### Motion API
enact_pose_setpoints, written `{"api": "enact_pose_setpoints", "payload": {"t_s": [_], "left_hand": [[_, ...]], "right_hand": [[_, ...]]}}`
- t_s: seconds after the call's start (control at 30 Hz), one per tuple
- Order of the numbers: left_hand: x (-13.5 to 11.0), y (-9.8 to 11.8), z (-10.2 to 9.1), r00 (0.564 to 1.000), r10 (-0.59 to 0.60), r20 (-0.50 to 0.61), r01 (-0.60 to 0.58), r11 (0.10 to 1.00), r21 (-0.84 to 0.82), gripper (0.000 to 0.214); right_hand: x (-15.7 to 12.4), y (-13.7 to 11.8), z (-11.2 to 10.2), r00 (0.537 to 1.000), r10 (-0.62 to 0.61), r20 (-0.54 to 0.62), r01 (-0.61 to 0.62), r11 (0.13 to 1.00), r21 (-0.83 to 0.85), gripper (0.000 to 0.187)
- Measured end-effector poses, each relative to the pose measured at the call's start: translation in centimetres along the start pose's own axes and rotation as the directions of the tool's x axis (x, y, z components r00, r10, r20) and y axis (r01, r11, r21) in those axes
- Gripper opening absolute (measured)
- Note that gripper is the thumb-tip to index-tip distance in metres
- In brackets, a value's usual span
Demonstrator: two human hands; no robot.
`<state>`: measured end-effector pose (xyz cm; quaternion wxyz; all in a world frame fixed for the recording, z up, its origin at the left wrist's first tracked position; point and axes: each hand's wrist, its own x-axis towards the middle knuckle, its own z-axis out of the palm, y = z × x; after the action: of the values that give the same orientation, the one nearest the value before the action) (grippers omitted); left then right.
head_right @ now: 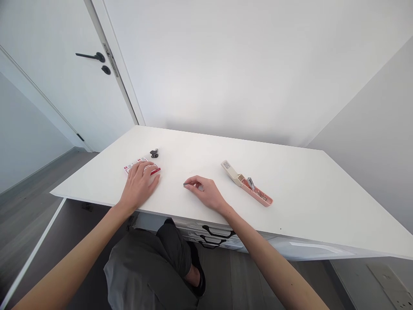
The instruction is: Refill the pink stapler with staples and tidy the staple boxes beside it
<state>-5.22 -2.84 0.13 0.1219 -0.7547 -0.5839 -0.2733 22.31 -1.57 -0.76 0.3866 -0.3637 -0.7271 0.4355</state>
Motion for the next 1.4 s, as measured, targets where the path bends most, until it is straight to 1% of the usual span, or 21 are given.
{"api": "enact_pose_setpoints", "payload": {"t_s": [0.07,0.13,0.2,0.23,0.37,0.47,0.53,0.6,0.7,0.77,0.87,0.97,1.03,1.13,1.2,1.3,1.4], "left_hand": [[0.1,0.5,-0.1,0.999,0.039,0.017,-0.039,0.999,-0.038,0.026],[0.3,1.3,-0.1,0.996,0.084,0.040,-0.081,0.994,-0.069,0.026],[0.5,2.3,0.3,0.988,0.134,0.070,-0.127,0.987,-0.102,0.027],[0.7,2.9,0.6,0.983,0.161,0.083,-0.150,0.981,-0.123,0.027],[1.8,6.1,2.7,0.954,0.282,0.102,-0.255,0.941,-0.222,0.029],[3.0,9.1,4.7,0.922,0.373,0.099,-0.333,0.899,-0.284,0.037],[4.0,11.2,6.1,0.903,0.418,0.097,-0.370,0.873,-0.317,0.046],[5.0,13.0,7.2,0.886,0.453,0.099,-0.397,0.852,-0.342,0.055],[6.5,14.8,8.5,0.858,0.502,0.109,-0.440,0.827,-0.350,0.064],[7.2,15.4,9.1,0.838,0.532,0.123,-0.467,0.815,-0.342,0.065],[7.6,15.5,9.5,0.819,0.555,0.148,-0.486,0.807,-0.335,0.062],[7.4,15.3,9.6,0.827,0.537,0.165,-0.469,0.822,-0.323,0.056],[7.1,15.1,9.6,0.832,0.525,0.181,-0.456,0.832,-0.315,0.053],[6.8,15.0,9.8,0.825,0.522,0.216,-0.445,0.836,-0.322,0.051],[6.7,15.0,9.9,0.823,0.518,0.235,-0.433,0.838,-0.332,0.051],[6.4,14.9,9.7,0.824,0.507,0.253,-0.414,0.844,-0.340,0.053],[5.8,14.8,9.1,0.829,0.493,0.263,-0.398,0.851,-0.343,0.053]], "right_hand": [[-0.7,-0.2,-0.6,0.999,0.032,-0.009,-0.031,0.993,0.110,0.023],[-1.7,-0.5,-1.8,0.998,0.062,-0.018,-0.058,0.981,0.185,0.027],[-3.0,-0.9,-3.6,0.991,0.116,-0.069,-0.100,0.976,0.193,0.031],[-3.6,-1.1,-4.6,0.982,0.146,-0.120,-0.123,0.976,0.181,0.033],[-6.4,-1.6,-9.5,0.920,0.252,-0.301,-0.201,0.961,0.189,0.038],[-8.1,-1.8,-13.0,0.846,0.339,-0.412,-0.232,0.929,0.289,0.039],[-8.9,-2.0,-14.9,0.806,0.365,-0.467,-0.199,0.909,0.366,0.037],[-9.5,-2.2,-16.5,0.785,0.394,-0.479,-0.156,0.873,0.462,0.035],[-9.8,-2.3,-18.2,0.784,0.458,-0.420,-0.141,0.789,0.598,0.031],[-9.9,-2.3,-18.8,0.788,0.489,-0.374,-0.155,0.746,0.647,0.027],[-10.1,-2.0,-19.2,0.785,0.514,-0.347,-0.176,0.722,0.669,0.024],[-10.2,-1.8,-19.1,0.769,0.552,-0.323,-0.184,0.675,0.714,0.024],[-10.2,-1.7,-19.0,0.761,0.582,-0.286,-0.182,0.615,0.767,0.024],[-10.1,-1.8,-18.9,0.756,0.607,-0.247,-0.162,0.538,0.827,0.027],[-9.8,-2.0,-18.9,0.765,0.596,-0.245,-0.149,0.534,0.832,0.028],[-9.3,-2.6,-18.9,0.791,0.559,-0.248,-0.157,0.578,0.801,0.026],[-8.7,-3.3,-18.8,0.801,0.543,-0.250,-0.175,0.612,0.771,0.023]]}}
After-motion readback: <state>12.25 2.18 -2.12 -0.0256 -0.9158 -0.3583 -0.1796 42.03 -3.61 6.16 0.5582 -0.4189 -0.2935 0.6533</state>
